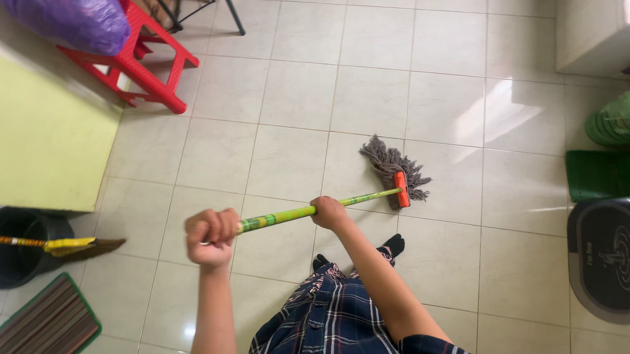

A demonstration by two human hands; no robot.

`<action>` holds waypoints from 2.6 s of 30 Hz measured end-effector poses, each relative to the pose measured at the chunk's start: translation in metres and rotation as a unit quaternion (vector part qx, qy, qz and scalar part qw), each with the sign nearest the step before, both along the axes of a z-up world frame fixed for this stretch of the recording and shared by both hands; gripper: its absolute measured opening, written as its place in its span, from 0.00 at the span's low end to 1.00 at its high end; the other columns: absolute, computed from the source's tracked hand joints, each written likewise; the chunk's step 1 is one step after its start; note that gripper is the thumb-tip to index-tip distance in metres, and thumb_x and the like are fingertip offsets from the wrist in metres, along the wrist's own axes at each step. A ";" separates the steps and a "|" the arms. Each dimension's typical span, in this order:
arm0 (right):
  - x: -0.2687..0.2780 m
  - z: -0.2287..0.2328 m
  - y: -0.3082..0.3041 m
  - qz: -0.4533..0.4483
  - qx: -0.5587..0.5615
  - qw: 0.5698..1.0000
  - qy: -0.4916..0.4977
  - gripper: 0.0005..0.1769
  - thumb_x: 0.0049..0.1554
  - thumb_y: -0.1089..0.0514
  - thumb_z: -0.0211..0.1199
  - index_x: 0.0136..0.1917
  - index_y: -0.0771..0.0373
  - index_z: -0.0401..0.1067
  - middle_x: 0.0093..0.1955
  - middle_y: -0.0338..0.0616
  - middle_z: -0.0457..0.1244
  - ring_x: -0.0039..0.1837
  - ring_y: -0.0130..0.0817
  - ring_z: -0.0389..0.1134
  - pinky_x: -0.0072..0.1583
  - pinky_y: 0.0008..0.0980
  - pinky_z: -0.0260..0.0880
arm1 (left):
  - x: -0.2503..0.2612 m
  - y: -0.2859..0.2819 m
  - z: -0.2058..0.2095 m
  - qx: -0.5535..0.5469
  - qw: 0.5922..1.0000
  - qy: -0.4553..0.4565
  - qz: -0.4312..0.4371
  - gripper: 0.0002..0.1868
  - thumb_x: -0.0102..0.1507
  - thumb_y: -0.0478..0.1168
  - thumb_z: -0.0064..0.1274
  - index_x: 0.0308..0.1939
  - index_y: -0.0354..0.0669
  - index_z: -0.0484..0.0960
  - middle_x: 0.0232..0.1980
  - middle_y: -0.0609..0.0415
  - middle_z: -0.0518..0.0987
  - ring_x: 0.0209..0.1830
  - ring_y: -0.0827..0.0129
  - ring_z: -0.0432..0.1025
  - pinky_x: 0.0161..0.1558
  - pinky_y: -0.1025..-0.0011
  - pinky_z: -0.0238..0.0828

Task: The person mops a tiled floor using a mop with a long handle and a grey mop head, pushing it across the surface around objects like a broom, a stool, and a row of shoes.

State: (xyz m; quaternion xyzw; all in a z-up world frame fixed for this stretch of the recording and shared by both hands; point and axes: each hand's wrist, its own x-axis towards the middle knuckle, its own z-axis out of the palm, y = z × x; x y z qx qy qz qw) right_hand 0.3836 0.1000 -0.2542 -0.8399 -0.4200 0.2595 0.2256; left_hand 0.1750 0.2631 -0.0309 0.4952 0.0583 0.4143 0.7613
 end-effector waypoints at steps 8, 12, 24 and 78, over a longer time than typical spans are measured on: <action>0.056 -0.030 -0.035 -0.043 -0.026 0.999 0.005 0.03 0.51 0.57 0.63 0.39 0.56 0.76 0.43 0.49 0.69 0.52 0.51 0.70 0.54 0.50 0.71 | 0.062 -0.021 -0.012 -0.045 0.996 0.022 -0.079 0.16 0.57 0.46 0.41 0.19 0.47 0.54 0.16 0.60 0.53 0.19 0.72 0.47 0.31 0.67 0.52; 0.101 -0.047 -0.085 -0.084 -0.051 0.995 0.004 0.04 0.51 0.56 0.64 0.39 0.56 0.77 0.45 0.49 0.69 0.55 0.52 0.70 0.56 0.51 0.70 | 0.111 -0.058 -0.040 -0.075 0.991 0.027 -0.104 0.16 0.57 0.45 0.40 0.19 0.46 0.55 0.17 0.59 0.54 0.19 0.72 0.48 0.30 0.67 0.52; 0.249 -0.057 -0.296 -0.228 -0.147 0.962 -0.029 0.08 0.52 0.57 0.65 0.46 0.54 0.72 0.53 0.42 0.65 0.62 0.42 0.66 0.58 0.44 0.70 | 0.273 -0.234 -0.064 -0.007 0.958 0.133 -0.256 0.12 0.54 0.44 0.37 0.19 0.43 0.61 0.20 0.54 0.64 0.29 0.63 0.66 0.51 0.61 0.68; 0.105 0.024 0.057 -0.161 0.076 0.984 0.028 0.04 0.49 0.57 0.63 0.37 0.59 0.73 0.38 0.52 0.68 0.46 0.56 0.69 0.49 0.53 0.69 | 0.196 0.105 0.046 0.051 0.972 0.037 -0.228 0.16 0.58 0.48 0.39 0.21 0.47 0.56 0.14 0.59 0.55 0.14 0.71 0.50 0.33 0.63 0.58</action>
